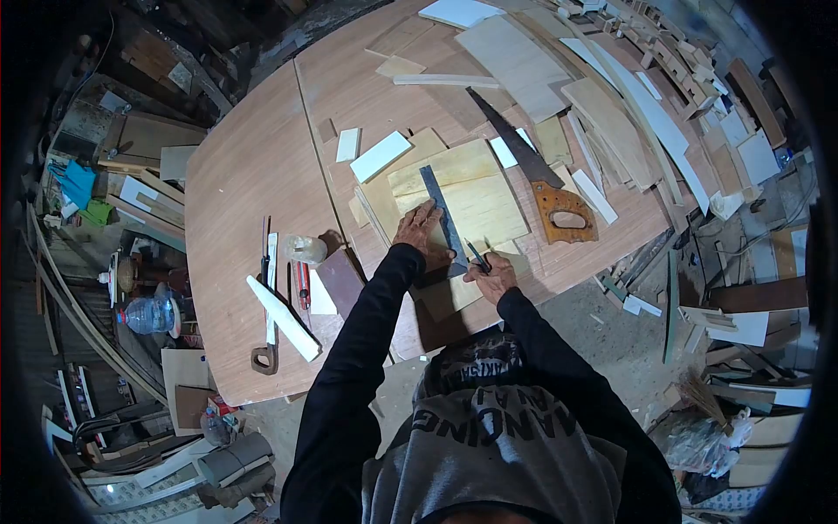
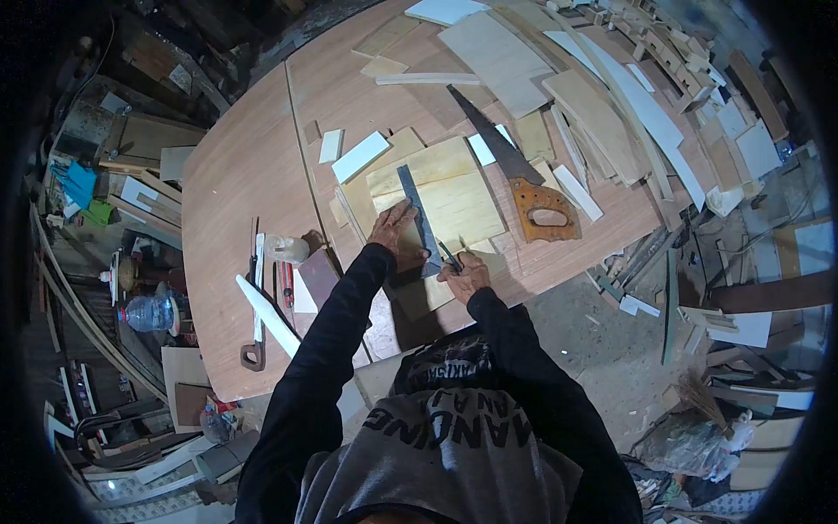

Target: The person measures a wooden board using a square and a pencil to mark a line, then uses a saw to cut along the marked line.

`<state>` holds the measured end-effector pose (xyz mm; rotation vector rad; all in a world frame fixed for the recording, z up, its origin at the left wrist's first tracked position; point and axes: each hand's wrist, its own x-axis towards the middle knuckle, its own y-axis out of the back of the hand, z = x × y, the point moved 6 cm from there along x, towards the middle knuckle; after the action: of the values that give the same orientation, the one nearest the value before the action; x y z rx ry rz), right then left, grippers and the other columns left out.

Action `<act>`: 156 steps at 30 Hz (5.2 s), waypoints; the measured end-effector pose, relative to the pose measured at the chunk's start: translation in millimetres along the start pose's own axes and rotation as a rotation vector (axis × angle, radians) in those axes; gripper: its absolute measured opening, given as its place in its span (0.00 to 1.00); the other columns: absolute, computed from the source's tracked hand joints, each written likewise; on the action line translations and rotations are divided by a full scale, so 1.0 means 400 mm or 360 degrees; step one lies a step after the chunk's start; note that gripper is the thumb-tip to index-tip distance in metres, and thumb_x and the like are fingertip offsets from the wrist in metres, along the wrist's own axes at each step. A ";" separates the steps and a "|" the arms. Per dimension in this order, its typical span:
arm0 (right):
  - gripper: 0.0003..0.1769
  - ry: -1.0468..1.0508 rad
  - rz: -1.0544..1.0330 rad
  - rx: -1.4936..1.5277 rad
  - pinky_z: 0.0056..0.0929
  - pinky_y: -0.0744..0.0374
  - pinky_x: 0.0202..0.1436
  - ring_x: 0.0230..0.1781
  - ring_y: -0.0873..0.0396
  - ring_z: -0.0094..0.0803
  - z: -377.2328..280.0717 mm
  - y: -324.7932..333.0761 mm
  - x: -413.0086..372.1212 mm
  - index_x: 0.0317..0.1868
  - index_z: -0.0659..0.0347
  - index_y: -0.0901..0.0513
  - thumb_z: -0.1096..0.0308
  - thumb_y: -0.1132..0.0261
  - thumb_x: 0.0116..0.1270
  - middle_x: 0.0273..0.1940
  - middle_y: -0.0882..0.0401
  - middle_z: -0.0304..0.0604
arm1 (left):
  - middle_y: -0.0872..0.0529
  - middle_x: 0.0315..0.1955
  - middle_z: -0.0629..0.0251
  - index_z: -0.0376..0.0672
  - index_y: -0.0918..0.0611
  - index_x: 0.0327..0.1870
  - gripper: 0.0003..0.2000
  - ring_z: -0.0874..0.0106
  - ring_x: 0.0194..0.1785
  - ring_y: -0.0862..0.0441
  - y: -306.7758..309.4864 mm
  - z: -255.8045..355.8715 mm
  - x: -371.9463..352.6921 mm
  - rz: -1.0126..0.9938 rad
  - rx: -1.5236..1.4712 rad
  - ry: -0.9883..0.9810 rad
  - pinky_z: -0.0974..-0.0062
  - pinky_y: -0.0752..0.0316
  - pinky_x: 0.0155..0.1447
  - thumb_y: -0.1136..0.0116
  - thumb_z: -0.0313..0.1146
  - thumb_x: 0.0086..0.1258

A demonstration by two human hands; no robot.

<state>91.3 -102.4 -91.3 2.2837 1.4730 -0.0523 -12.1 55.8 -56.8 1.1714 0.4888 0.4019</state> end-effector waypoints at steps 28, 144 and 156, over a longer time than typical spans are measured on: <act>0.04 -0.0035 0.0035 0.0205 0.24 0.20 0.36 0.29 0.17 0.28 -0.016 0.003 -0.007 0.29 0.65 0.26 0.74 0.41 0.58 0.27 0.19 0.43 | 0.41 0.71 0.53 0.40 0.35 0.69 0.51 0.50 0.72 0.44 -0.007 -0.007 -0.003 0.0109 -0.0035 -0.0100 0.59 0.45 0.75 0.29 0.60 0.43; 0.18 -0.0259 -0.0391 0.1176 0.36 0.23 0.45 0.37 0.20 0.37 0.109 -0.072 -0.038 0.50 0.55 0.23 0.57 0.44 0.62 0.37 0.19 0.44 | 0.41 0.72 0.59 0.46 0.33 0.69 0.46 0.54 0.73 0.44 0.044 0.054 0.014 -0.0095 0.0081 0.0212 0.61 0.45 0.75 0.29 0.53 0.45; 0.16 -0.0134 0.0172 -0.0732 0.47 0.23 0.43 0.36 0.20 0.57 -0.022 0.109 -0.128 0.54 0.56 0.29 0.61 0.49 0.69 0.33 0.19 0.59 | 0.24 0.53 0.64 0.49 0.24 0.54 0.22 0.63 0.57 0.28 0.004 0.122 -0.119 0.0045 0.0221 0.0222 0.51 0.33 0.56 0.38 0.42 0.58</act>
<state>105.4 -158.6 -56.0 1.9543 1.1715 0.1995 -24.2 -6.8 -33.0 1.2909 0.6299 0.4823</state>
